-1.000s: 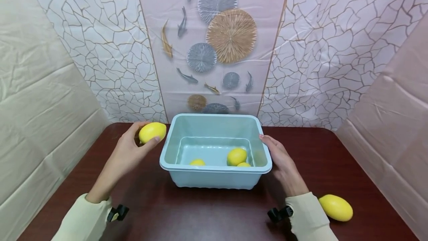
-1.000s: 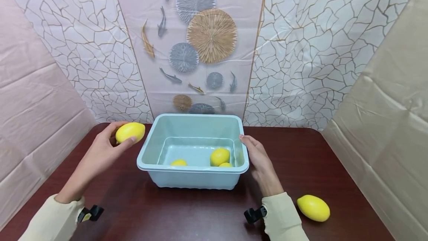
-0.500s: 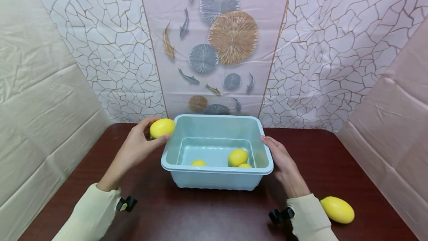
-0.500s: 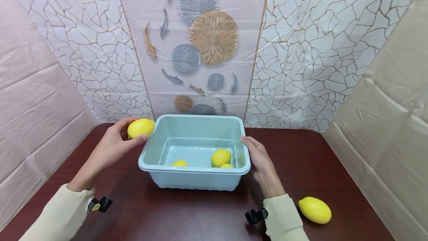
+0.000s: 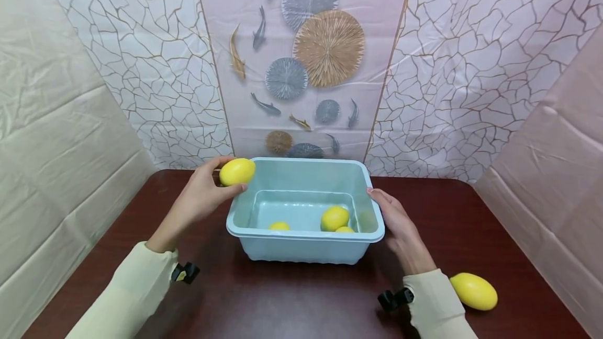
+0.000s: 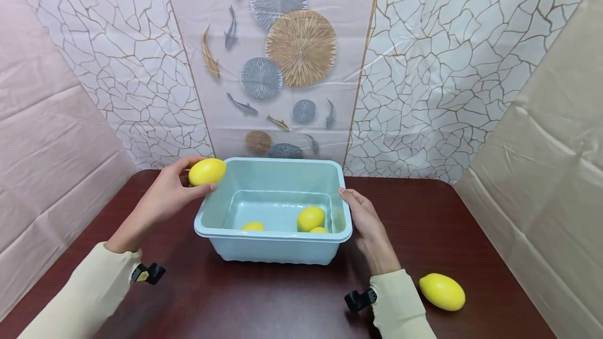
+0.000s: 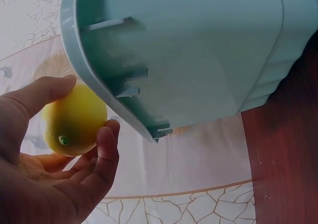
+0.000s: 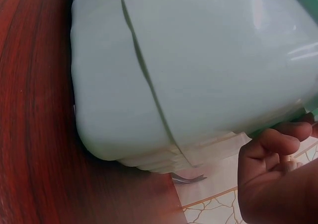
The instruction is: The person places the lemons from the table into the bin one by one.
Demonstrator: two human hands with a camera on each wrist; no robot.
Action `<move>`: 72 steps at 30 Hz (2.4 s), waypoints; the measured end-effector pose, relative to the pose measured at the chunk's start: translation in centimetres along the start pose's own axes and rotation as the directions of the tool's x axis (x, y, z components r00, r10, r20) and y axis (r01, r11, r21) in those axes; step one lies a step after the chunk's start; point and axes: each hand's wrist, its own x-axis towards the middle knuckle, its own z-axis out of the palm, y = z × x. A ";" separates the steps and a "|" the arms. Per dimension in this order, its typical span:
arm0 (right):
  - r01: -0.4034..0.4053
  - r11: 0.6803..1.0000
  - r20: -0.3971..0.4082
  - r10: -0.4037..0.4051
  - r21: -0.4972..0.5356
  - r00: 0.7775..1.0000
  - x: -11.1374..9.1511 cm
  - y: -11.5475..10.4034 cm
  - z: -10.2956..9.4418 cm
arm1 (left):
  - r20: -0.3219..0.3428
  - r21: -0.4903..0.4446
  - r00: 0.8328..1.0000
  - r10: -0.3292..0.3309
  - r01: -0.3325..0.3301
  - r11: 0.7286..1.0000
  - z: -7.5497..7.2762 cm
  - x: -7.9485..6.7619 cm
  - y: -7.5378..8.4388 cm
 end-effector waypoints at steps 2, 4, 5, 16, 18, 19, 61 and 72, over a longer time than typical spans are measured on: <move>-0.003 1.000 0.003 0.003 -0.002 1.000 0.0 0.0 0.0 | 0.001 0.009 1.000 -0.009 0.009 1.000 0.0 0.2 0.0; -0.006 1.000 0.000 0.006 -0.006 1.000 0.0 0.0 0.0 | 0.004 0.012 1.000 -0.014 0.014 1.000 0.1 0.4 0.1; -0.006 1.000 -0.002 0.006 -0.006 1.000 0.0 0.0 0.0 | 0.006 0.015 1.000 -0.016 0.016 1.000 0.1 0.4 0.1; -0.015 1.000 -0.023 0.015 -0.013 1.000 -0.2 -0.3 -0.1 | 0.035 0.035 0.999 0.019 -0.020 0.999 0.5 1.5 0.5; -0.019 1.000 -0.023 0.018 -0.019 1.000 -0.2 -0.4 0.0 | 0.042 0.037 0.999 0.024 -0.026 0.999 0.5 1.6 0.6; -0.019 1.000 -0.022 0.019 -0.020 1.000 -0.2 -0.4 0.0 | 0.047 0.037 0.999 0.026 -0.028 0.999 0.6 1.6 0.6; -0.018 1.000 0.008 0.018 -0.005 1.000 0.2 0.0 0.0 | 0.296 0.305 0.910 0.290 -0.378 0.874 4.4 4.4 0.1; -0.011 1.000 0.000 0.011 -0.017 1.000 0.1 -0.1 -0.2 | 0.429 0.384 0.850 0.306 -0.478 0.790 5.4 5.3 0.0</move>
